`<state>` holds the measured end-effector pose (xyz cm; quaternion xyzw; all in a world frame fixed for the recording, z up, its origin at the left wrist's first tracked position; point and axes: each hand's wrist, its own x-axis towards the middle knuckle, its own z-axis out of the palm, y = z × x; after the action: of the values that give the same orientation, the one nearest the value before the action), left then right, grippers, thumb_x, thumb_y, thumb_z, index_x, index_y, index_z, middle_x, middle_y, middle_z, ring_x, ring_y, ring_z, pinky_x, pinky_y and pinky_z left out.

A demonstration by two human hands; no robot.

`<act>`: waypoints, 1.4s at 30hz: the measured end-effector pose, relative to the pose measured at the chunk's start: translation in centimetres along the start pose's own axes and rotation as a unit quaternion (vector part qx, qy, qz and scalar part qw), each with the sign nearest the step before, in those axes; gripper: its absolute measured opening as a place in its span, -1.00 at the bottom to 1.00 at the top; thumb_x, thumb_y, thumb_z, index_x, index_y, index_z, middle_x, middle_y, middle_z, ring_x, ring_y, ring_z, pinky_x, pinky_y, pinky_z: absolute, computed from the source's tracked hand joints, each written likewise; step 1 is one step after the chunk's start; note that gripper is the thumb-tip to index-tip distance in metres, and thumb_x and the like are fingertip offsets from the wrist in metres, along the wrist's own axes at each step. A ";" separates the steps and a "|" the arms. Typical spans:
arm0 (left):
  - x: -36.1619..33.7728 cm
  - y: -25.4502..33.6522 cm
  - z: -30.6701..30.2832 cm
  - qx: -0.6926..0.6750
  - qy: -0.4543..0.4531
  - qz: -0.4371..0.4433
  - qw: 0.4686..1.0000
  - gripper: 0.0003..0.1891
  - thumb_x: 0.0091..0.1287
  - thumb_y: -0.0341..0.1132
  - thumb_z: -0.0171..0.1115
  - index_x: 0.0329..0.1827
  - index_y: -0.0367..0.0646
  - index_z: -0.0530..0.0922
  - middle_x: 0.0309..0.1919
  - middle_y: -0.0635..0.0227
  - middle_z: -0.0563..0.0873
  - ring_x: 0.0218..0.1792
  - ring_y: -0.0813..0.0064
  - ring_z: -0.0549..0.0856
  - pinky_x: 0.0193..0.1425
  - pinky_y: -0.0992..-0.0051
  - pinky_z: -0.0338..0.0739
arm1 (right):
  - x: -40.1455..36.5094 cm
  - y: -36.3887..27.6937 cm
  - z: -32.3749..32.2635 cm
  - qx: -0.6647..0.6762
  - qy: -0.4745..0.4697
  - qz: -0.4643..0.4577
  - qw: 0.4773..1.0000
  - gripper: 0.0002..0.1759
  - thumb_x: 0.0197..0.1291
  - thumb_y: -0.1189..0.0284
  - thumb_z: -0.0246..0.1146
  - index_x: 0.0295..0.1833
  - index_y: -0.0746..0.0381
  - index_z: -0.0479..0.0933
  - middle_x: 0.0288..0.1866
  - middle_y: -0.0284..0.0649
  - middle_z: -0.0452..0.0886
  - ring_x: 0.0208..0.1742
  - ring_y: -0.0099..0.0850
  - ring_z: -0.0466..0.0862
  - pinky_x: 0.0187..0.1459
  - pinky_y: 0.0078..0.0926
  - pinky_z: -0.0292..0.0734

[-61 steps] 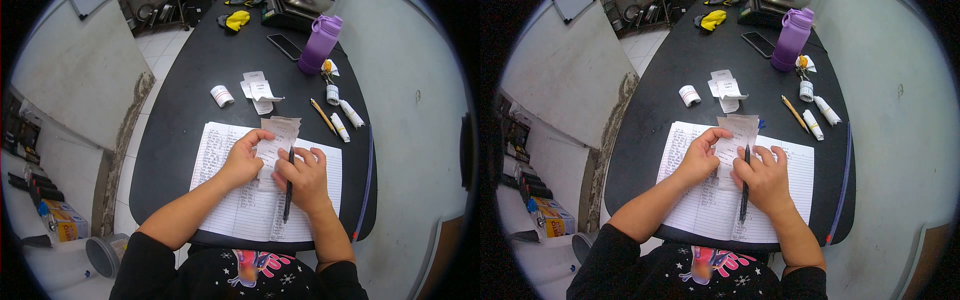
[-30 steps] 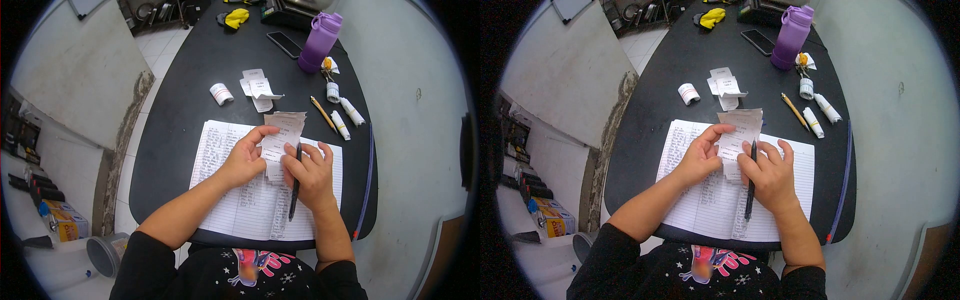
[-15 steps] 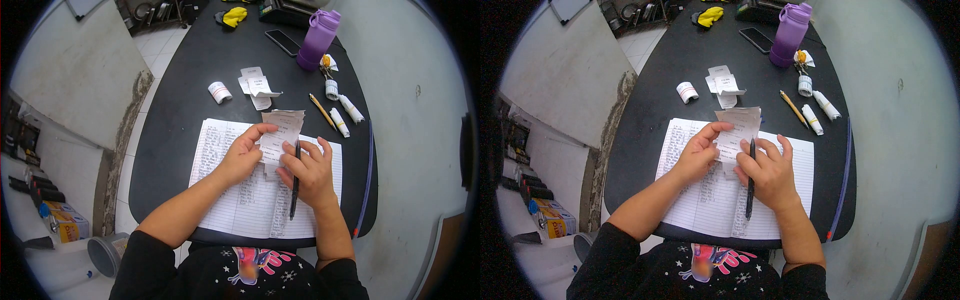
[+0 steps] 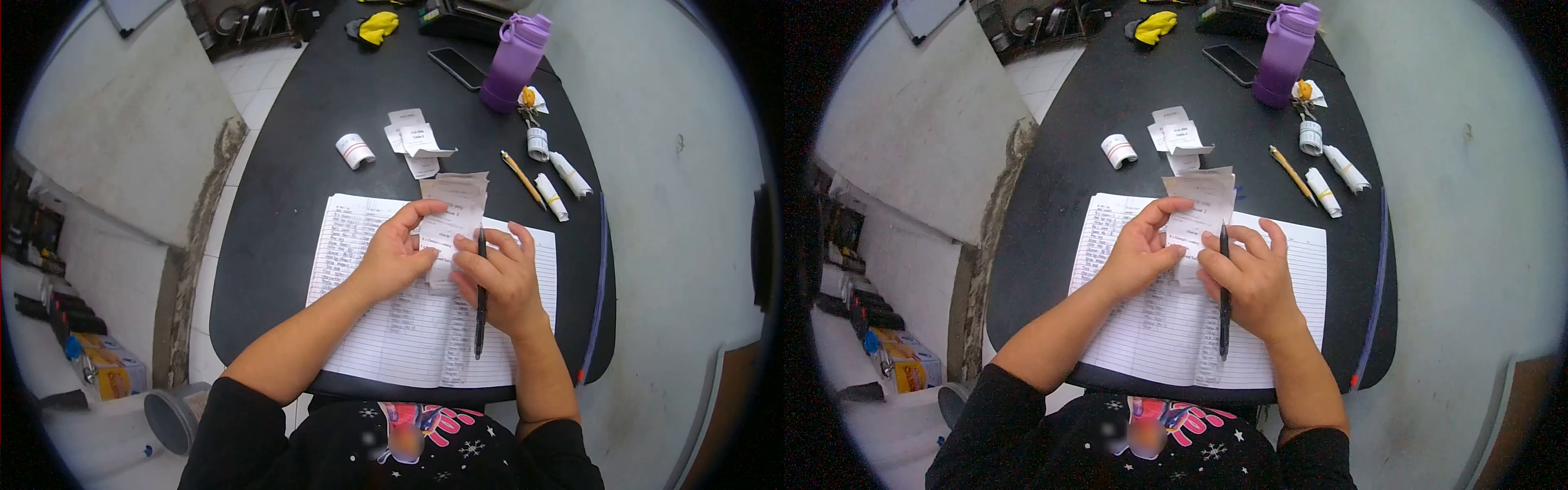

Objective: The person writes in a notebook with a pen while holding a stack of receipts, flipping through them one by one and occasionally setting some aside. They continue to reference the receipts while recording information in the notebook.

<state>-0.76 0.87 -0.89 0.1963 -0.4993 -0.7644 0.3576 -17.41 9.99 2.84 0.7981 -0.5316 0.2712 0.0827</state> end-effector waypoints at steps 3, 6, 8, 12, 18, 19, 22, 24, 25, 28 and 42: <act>0.0 0.2 0.2 0.007 0.006 -0.031 0.999 -0.40 0.13 -0.73 0.05 0.31 -0.28 0.30 0.20 0.14 0.48 0.18 0.37 0.58 0.28 0.45 0.50 | -0.4 1.4 -0.9 0.064 0.056 0.045 0.995 -0.72 0.04 0.41 0.37 -0.08 0.14 0.57 -0.09 -0.23 0.67 -0.02 -0.30 0.60 0.21 -0.12 0.29; 0.1 0.1 0.3 0.032 0.009 -0.038 0.999 -0.42 0.17 -0.76 -0.02 0.31 -0.25 0.29 0.18 0.13 0.51 0.11 0.38 0.64 0.19 0.50 0.57 | -0.9 3.6 -2.1 0.377 0.211 0.151 0.889 -0.61 0.40 0.18 0.10 0.01 0.29 0.59 -0.16 -0.23 0.64 -0.23 -0.48 0.50 -0.07 -0.40 0.45; 0.1 0.4 0.3 0.070 0.013 -0.048 0.996 -0.43 0.18 -0.76 -0.02 0.31 -0.25 0.31 0.19 0.11 0.52 0.12 0.37 0.63 0.20 0.50 0.57 | -1.4 4.4 -3.7 0.436 0.242 0.252 0.829 -0.46 0.44 0.05 0.00 0.01 0.35 0.58 -0.25 -0.27 0.62 -0.26 -0.50 0.51 -0.08 -0.44 0.44; 0.2 0.1 0.1 0.112 0.026 -0.066 0.991 -0.43 0.18 -0.77 -0.02 0.30 -0.25 0.33 0.16 0.08 0.56 0.05 0.38 0.68 0.14 0.51 0.60 | -2.3 6.1 -3.1 0.496 0.171 0.366 0.769 -0.61 0.42 0.19 0.08 -0.15 0.34 0.56 -0.44 -0.28 0.54 -0.45 -0.56 0.51 -0.33 -0.56 0.43; 0.2 0.5 0.4 0.151 0.042 -0.102 0.982 -0.42 0.16 -0.75 0.00 0.30 -0.25 0.33 0.12 0.09 0.59 -0.02 0.42 0.71 0.03 0.55 0.64 | -5.7 7.7 -0.3 0.555 0.167 0.455 0.676 -0.76 0.19 0.51 0.33 -0.42 0.18 0.38 -0.55 -0.35 0.49 -0.58 -0.63 0.44 -0.52 -0.68 0.34; 0.2 0.4 0.4 0.147 0.041 -0.100 0.983 -0.42 0.15 -0.75 0.00 0.30 -0.25 0.33 0.12 0.09 0.59 -0.02 0.42 0.71 0.02 0.55 0.64 | -6.2 7.8 -0.2 0.552 0.178 0.461 0.672 -0.76 0.19 0.51 0.33 -0.42 0.17 0.38 -0.56 -0.36 0.48 -0.58 -0.63 0.43 -0.53 -0.68 0.34; 0.3 0.1 0.2 0.138 0.036 -0.092 0.986 -0.42 0.15 -0.75 0.00 0.30 -0.26 0.33 0.13 0.09 0.58 -0.01 0.42 0.71 0.01 0.55 0.64 | -7.0 8.1 -0.5 0.524 0.186 0.470 0.686 -0.74 0.19 0.53 0.32 -0.46 0.17 0.37 -0.60 -0.39 0.44 -0.59 -0.64 0.41 -0.53 -0.68 0.31; 0.2 0.0 0.2 0.133 0.030 -0.083 0.987 -0.42 0.15 -0.75 -0.01 0.30 -0.28 0.33 0.14 0.10 0.57 0.01 0.42 0.70 0.04 0.55 0.63 | -7.3 7.9 -0.6 0.498 0.187 0.471 0.703 -0.72 0.18 0.55 0.30 -0.50 0.17 0.36 -0.61 -0.40 0.43 -0.58 -0.65 0.39 -0.53 -0.69 0.29; 0.3 0.0 0.3 0.132 0.030 -0.083 0.987 -0.42 0.14 -0.75 -0.02 0.30 -0.28 0.33 0.15 0.10 0.56 0.02 0.43 0.69 0.06 0.55 0.63 | -7.3 7.6 -0.5 0.485 0.190 0.472 0.711 -0.72 0.18 0.56 0.29 -0.51 0.18 0.35 -0.61 -0.40 0.42 -0.58 -0.66 0.38 -0.53 -0.69 0.27; 0.3 0.0 0.3 0.121 0.031 -0.083 0.989 -0.42 0.14 -0.76 -0.04 0.29 -0.29 0.32 0.17 0.10 0.54 0.04 0.42 0.68 0.12 0.54 0.61 | -7.2 7.2 -0.3 0.435 0.181 0.464 0.750 -0.70 0.17 0.57 0.27 -0.56 0.19 0.35 -0.61 -0.41 0.44 -0.58 -0.67 0.36 -0.52 -0.68 0.24; 0.4 0.2 0.5 0.104 0.031 -0.092 0.990 -0.41 0.10 -0.78 -0.05 0.29 -0.32 0.31 0.19 0.08 0.51 0.08 0.40 0.66 0.15 0.52 0.61 | -7.3 7.3 0.4 0.319 0.125 0.464 0.817 -0.67 0.08 0.56 0.30 -0.63 0.24 0.31 -0.65 -0.42 0.41 -0.55 -0.67 0.30 -0.49 -0.59 0.21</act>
<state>-1.27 0.85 -0.44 0.3017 -0.5446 -0.7313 0.2785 -25.86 12.63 -2.43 0.3977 -0.7081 0.5289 -0.2463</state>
